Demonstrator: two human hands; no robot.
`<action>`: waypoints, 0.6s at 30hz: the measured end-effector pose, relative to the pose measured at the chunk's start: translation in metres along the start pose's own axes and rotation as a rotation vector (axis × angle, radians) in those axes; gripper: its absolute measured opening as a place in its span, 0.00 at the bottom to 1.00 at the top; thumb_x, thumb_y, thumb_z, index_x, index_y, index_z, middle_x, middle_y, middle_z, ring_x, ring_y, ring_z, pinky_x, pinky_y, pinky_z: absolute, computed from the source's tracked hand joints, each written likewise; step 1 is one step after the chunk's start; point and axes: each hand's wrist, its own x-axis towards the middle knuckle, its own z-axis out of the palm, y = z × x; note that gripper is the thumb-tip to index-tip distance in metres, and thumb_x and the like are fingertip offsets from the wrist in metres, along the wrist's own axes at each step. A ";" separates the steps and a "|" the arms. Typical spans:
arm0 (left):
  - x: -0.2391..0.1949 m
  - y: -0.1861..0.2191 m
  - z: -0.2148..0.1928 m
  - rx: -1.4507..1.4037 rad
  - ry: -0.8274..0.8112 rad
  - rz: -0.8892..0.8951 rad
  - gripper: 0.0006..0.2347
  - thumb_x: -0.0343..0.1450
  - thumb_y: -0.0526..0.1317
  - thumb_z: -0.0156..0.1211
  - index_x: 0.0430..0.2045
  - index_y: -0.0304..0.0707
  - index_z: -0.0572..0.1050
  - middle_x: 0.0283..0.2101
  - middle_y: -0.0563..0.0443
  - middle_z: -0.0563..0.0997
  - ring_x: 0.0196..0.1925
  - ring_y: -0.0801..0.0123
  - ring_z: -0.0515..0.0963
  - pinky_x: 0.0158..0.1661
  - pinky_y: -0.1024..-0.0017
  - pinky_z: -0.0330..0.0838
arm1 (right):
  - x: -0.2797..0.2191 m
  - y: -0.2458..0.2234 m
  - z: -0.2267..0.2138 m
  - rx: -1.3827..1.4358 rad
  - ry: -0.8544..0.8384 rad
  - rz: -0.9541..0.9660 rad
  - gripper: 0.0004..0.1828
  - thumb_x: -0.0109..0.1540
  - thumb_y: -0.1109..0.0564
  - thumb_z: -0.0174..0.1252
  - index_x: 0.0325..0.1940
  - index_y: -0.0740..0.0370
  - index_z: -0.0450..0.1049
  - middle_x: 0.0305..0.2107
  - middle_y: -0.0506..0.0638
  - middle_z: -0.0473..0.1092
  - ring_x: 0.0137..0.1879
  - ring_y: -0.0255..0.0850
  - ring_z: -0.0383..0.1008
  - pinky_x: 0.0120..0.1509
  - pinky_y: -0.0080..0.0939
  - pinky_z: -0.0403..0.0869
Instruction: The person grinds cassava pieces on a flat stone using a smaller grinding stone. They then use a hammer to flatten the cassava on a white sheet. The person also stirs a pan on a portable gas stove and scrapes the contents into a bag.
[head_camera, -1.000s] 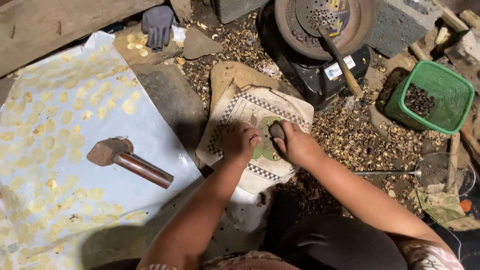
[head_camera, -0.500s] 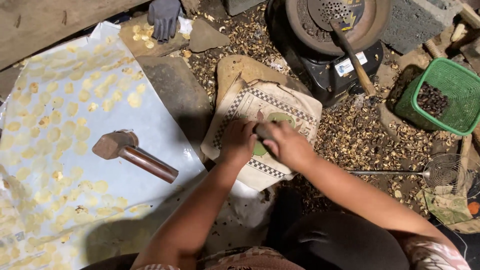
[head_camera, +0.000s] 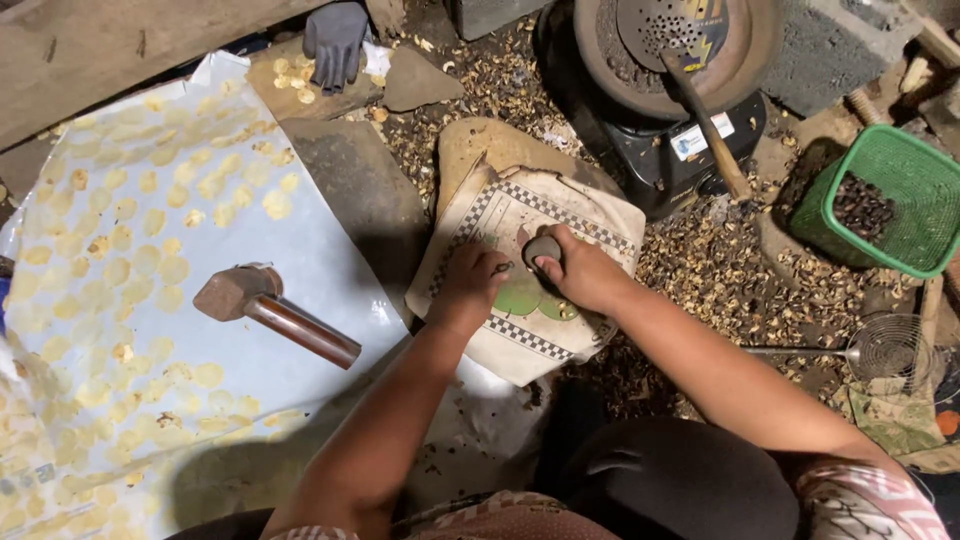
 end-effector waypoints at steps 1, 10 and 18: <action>-0.003 -0.006 0.006 0.000 -0.001 0.000 0.05 0.76 0.41 0.56 0.39 0.42 0.72 0.34 0.48 0.71 0.40 0.53 0.76 0.47 0.61 0.71 | -0.003 -0.011 -0.009 0.002 0.000 0.000 0.27 0.67 0.44 0.50 0.69 0.45 0.56 0.50 0.69 0.73 0.56 0.68 0.75 0.61 0.68 0.74; -0.009 -0.023 0.069 0.053 0.063 -0.210 0.09 0.64 0.50 0.66 0.33 0.54 0.82 0.39 0.50 0.78 0.45 0.52 0.79 0.48 0.54 0.72 | -0.021 -0.016 -0.009 -0.205 -0.001 -0.147 0.27 0.68 0.43 0.48 0.70 0.47 0.55 0.52 0.70 0.69 0.54 0.72 0.75 0.59 0.71 0.75; -0.004 -0.024 0.037 0.006 0.264 0.013 0.10 0.79 0.40 0.43 0.40 0.44 0.76 0.35 0.47 0.72 0.38 0.54 0.75 0.42 0.62 0.70 | -0.016 -0.025 0.006 -0.233 0.242 -0.408 0.21 0.69 0.41 0.49 0.60 0.53 0.64 0.44 0.69 0.66 0.46 0.74 0.76 0.48 0.69 0.78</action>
